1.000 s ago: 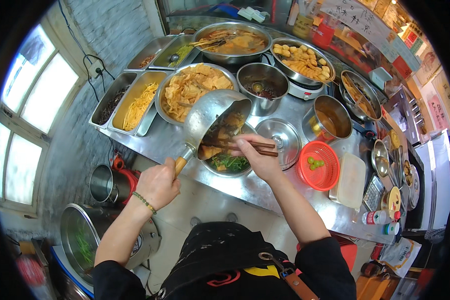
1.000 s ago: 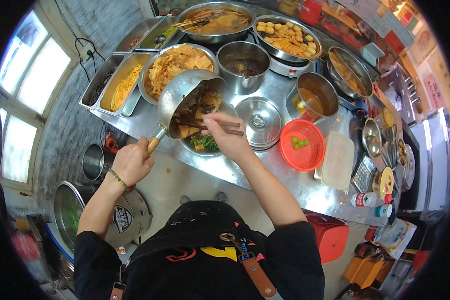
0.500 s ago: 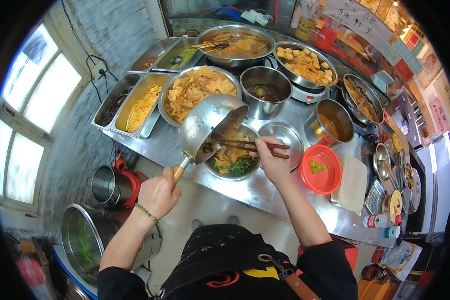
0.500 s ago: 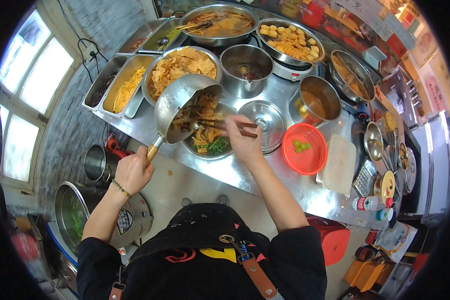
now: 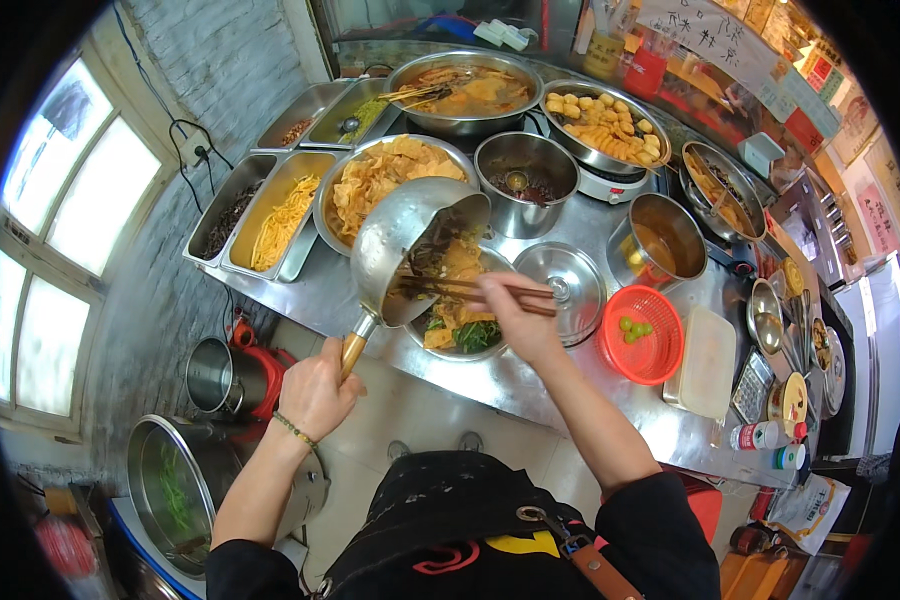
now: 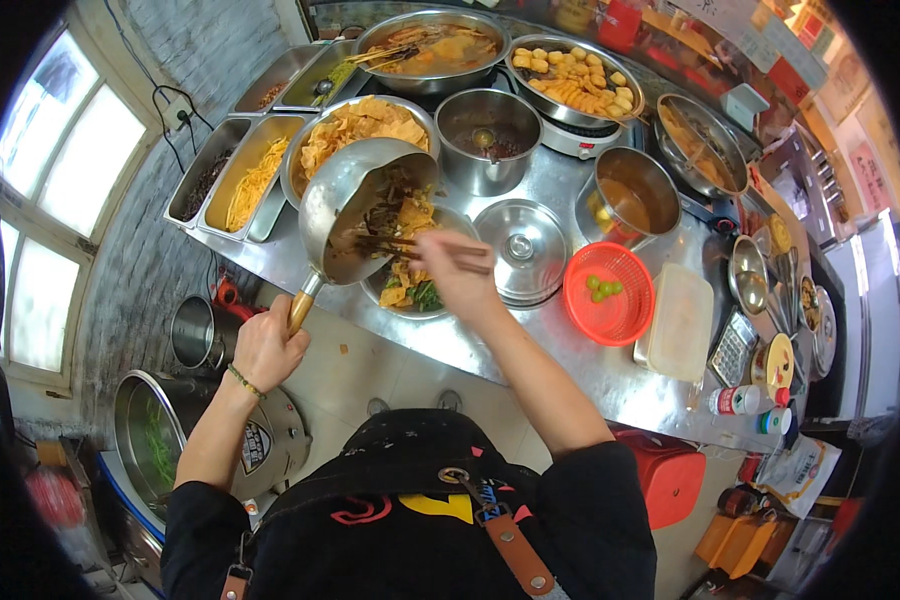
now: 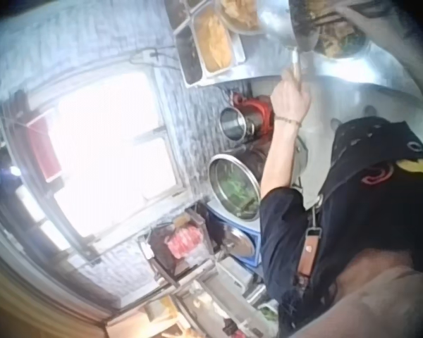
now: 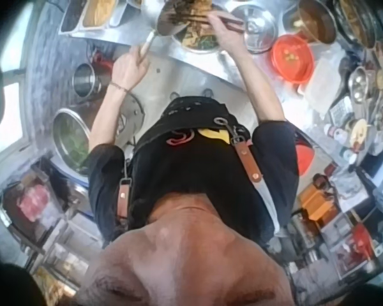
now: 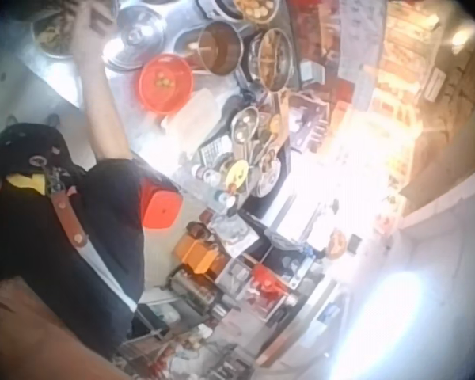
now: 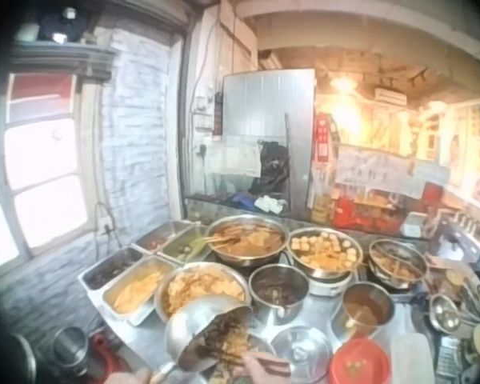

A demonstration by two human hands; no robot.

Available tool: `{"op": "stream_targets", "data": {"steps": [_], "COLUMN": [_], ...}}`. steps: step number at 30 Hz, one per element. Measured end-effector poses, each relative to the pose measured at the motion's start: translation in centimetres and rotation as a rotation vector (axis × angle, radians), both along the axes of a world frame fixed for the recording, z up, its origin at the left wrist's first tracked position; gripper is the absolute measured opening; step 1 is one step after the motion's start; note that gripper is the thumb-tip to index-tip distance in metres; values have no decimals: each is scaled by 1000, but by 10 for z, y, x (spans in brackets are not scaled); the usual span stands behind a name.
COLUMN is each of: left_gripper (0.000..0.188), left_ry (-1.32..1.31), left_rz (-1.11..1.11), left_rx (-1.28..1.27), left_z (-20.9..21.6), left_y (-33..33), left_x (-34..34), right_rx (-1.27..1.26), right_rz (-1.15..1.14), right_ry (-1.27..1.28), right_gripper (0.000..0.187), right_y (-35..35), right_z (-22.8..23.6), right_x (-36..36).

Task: The person assembles a noodle dish in a small metal pan by adding various ingredients from containers, including greens, tofu skin, and sauces, then transfers the contents into a serving bowl. The person repeats the process to prepare a second dish, adding noodles and vegetables from a large pot.

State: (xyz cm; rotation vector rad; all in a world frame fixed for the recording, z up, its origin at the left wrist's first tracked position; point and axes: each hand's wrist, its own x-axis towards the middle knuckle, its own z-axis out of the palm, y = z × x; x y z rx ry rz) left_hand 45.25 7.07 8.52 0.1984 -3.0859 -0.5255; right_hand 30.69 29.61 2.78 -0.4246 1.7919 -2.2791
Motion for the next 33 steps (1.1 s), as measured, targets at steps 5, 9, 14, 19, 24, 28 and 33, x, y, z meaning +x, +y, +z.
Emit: {"op": "stream_targets", "data": {"steps": [5,9,14,19,24,28,33], "left_gripper": [25,27,28,24,22,21,22], "left_ry": [-11,-14,-40,7,39,76,132], "left_rz": [33,64,60,-1,-29,-39,-30], "left_rx": [31,75,84,-12,-28,-49,-46], "left_z": [-9,-4,-7,-17,-28,-36,-39], "left_y": [-6,-3,-8,-8,-2,-4,-1], "left_x": [3,2,6,3,4,4,6], "right_rx": [-25,39,203,494,469,501,491], "right_rz": [105,-48,-159,75,-31,39,-63], "right_ry": [-2,-50,345,676,768,671,684], "right_gripper": [19,18,16,16,13,13,13], "right_y": [-2,16,33,38,33,41,52], "right_z": [26,-2,25,25,32,31,29], "right_x": [20,0,-18,-11,-21,-7,-8]}}
